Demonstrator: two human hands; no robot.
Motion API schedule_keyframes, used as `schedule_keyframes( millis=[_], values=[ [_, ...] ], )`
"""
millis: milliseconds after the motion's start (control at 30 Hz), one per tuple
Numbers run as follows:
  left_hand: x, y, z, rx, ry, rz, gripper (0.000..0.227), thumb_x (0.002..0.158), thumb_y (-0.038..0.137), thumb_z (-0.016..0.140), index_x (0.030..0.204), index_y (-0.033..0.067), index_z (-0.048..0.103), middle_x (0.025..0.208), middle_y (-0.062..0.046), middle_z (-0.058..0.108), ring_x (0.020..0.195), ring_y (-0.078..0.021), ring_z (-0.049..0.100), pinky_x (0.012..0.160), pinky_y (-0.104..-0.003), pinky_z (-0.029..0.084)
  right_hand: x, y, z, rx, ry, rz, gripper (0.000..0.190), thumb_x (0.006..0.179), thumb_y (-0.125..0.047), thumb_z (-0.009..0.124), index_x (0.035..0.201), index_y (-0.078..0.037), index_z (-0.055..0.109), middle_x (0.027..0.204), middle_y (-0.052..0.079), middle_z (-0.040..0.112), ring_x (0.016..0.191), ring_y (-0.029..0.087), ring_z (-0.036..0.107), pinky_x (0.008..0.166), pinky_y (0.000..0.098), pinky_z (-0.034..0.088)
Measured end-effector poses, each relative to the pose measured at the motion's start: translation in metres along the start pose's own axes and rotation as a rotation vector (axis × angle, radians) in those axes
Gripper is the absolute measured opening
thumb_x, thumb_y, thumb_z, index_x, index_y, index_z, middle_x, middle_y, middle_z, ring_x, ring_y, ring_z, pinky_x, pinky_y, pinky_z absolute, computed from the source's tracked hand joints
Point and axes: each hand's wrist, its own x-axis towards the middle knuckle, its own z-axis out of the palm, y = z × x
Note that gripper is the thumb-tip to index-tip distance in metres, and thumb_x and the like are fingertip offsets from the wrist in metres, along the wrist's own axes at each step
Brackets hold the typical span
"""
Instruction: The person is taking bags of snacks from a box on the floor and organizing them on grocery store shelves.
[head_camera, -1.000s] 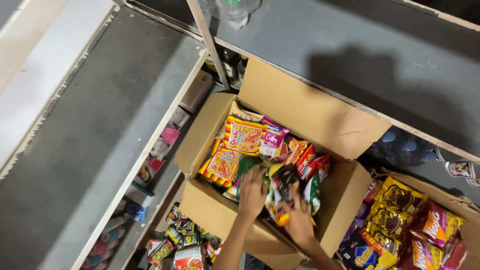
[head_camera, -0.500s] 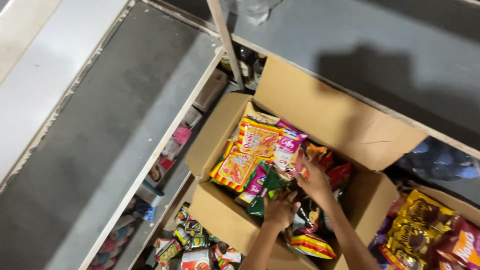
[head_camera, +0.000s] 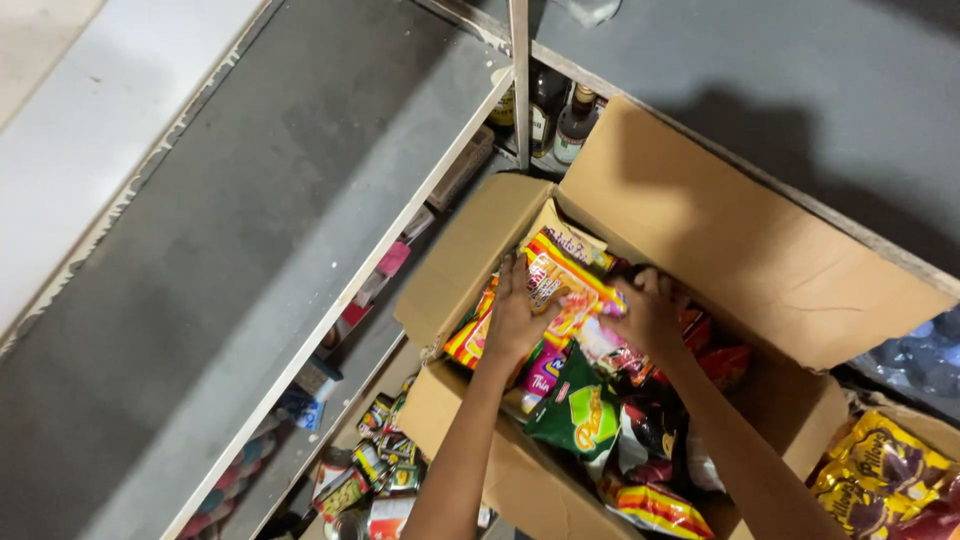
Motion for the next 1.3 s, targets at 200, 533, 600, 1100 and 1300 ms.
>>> schedule_keyframes(
  millis=[200,533,600,1100,1300],
  values=[
    [0.044,-0.010,0.012,0.210,-0.266,-0.120,0.134,0.066,0.063,0.086,0.161,0.0051,0.011,0.166,-0.029,0.015,0.156,-0.0405,0.013,0.125,-0.047,0.017,-0.062,0.088,0.021,0.333,-0.086,-0.041,0.042,0.080,-0.048,0.076,0.095,-0.009,0.072,0.089,0.014,0.072,0.079,0.028,0.071,0.074,0.0402,0.057],
    [0.016,0.045,0.042,0.395,-0.459,-0.289,0.118,0.057,0.063,0.086,0.156,0.0199,0.039,0.164,-0.023,0.021,0.153,-0.0452,0.014,0.122,-0.064,0.017,-0.126,0.116,-0.065,-0.092,-0.149,0.088,0.036,0.079,-0.042,0.078,0.105,-0.017,0.075,0.090,0.005,0.079,0.086,0.024,0.077,0.086,0.0397,0.060],
    [0.000,0.065,0.056,0.378,-0.447,-0.122,0.118,0.053,0.060,0.091,0.152,0.0186,0.042,0.163,-0.030,0.012,0.150,-0.0500,0.011,0.116,-0.065,0.022,-0.119,0.069,-0.095,-0.085,0.149,-0.137,0.034,0.078,-0.030,0.073,0.108,-0.014,0.071,0.112,0.013,0.070,0.108,0.034,0.067,0.094,0.0451,0.054],
    [-0.040,-0.015,0.021,0.238,0.335,-0.278,0.063,0.090,0.021,0.064,0.147,0.0028,0.043,0.145,-0.025,0.052,0.130,-0.0410,0.053,0.110,-0.050,0.043,0.046,-0.091,-0.007,0.191,-0.088,-0.299,0.029,0.091,-0.010,0.058,0.117,-0.008,0.071,0.095,0.025,0.069,0.087,0.044,0.066,0.081,0.0513,0.054],
    [-0.080,-0.042,0.040,0.446,0.032,-0.260,0.081,0.095,0.033,0.059,0.158,-0.0068,0.029,0.150,-0.031,0.044,0.133,-0.0428,0.045,0.109,-0.052,0.035,0.077,-0.107,0.052,-0.022,0.127,-0.198,0.051,0.087,-0.023,0.068,0.130,0.000,0.057,0.123,0.030,0.063,0.110,0.045,0.062,0.094,0.0555,0.048]
  ],
)
